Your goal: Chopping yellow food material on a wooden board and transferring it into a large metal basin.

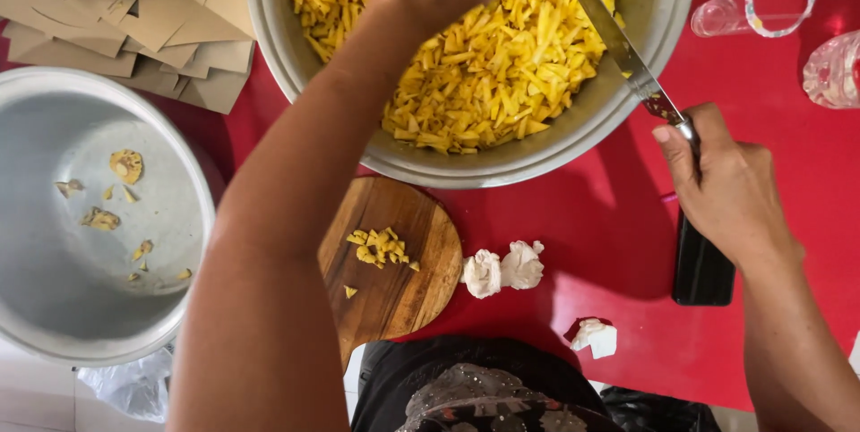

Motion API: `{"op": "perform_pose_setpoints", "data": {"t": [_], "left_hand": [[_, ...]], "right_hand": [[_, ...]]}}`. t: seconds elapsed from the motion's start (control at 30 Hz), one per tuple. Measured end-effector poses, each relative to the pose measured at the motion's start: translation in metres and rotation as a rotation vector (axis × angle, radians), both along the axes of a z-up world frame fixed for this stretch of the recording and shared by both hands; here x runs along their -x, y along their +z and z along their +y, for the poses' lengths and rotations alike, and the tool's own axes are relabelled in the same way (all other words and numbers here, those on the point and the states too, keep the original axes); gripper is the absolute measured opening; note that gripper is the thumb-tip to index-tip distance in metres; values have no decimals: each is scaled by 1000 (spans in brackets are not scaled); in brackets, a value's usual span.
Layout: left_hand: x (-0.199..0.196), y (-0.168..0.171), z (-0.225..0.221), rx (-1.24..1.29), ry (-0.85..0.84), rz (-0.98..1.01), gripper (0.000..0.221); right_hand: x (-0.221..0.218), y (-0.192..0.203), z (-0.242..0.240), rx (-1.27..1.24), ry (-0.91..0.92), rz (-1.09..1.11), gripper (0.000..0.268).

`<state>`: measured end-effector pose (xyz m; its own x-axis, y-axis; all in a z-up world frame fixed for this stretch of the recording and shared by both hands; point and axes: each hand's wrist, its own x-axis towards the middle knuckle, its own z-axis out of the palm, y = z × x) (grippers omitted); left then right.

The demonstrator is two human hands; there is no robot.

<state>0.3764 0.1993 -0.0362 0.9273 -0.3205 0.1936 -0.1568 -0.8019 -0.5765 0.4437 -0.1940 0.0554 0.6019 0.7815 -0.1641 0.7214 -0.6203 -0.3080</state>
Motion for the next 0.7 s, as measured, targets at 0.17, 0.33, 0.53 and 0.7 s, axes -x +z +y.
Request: {"op": "perform_pose_setpoints", "data": {"t": [0.17, 0.33, 0.53, 0.7], "left_hand": [[-1, 0, -3, 9, 17, 9, 24], [11, -2, -2, 24, 56, 19, 27], [23, -9, -5, 64, 118, 9, 33], [15, -26, -6, 91, 55, -100, 30]], "right_hand": [[-4, -8, -7, 5, -1, -22, 31], [-3, -8, -5, 23, -16, -13, 33], [1, -2, 0, 38, -48, 18, 35], [4, 4, 1, 3, -19, 42, 31]]}}
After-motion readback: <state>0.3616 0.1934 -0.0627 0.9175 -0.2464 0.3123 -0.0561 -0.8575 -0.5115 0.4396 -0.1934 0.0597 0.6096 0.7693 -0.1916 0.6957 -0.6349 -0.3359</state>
